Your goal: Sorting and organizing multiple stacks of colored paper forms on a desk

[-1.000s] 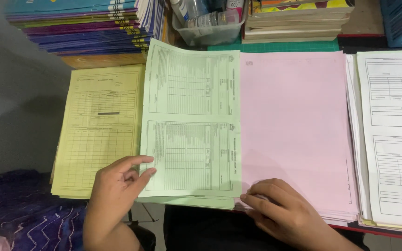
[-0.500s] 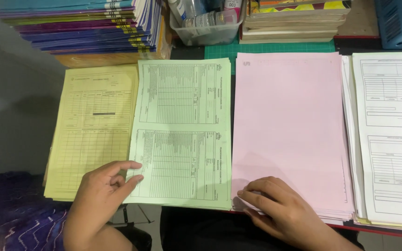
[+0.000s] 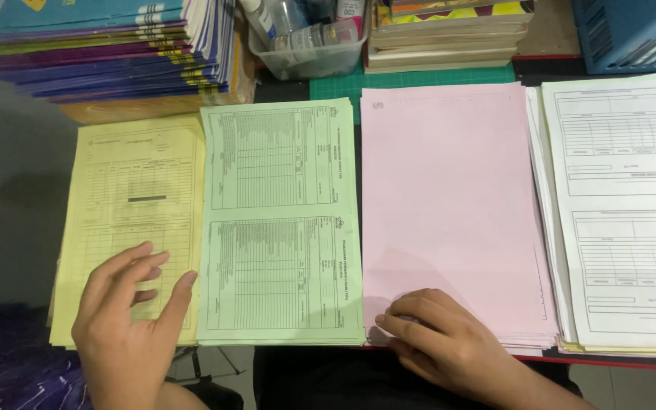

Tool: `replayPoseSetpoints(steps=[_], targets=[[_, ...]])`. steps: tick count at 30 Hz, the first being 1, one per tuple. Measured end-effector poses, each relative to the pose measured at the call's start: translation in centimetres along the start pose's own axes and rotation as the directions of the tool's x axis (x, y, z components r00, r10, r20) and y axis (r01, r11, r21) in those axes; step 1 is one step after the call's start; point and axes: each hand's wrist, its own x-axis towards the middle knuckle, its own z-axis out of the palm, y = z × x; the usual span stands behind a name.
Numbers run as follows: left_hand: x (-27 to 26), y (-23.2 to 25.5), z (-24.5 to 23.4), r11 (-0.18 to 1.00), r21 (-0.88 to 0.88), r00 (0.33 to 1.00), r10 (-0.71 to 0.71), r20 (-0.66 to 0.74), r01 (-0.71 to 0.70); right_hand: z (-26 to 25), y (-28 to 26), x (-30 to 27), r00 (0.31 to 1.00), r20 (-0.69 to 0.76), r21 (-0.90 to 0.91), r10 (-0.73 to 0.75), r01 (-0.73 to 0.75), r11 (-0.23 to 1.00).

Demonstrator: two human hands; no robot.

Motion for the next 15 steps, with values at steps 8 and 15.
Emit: replayPoseSetpoints(steps=[8,15], targets=[[-0.5,3.7,5.9,0.794,-0.533,0.801,0.507,0.318,-0.291,-2.1,-0.6,-2.7,0.903,-0.323,-0.235,-0.282,0.212,0.949],[-0.3,4.6,7.8,0.797,-0.558,0.74,0.517,0.429,-0.233,-12.6,1.7,-10.6,0.806,-0.509,-0.438,0.303,-0.545,0.715]])
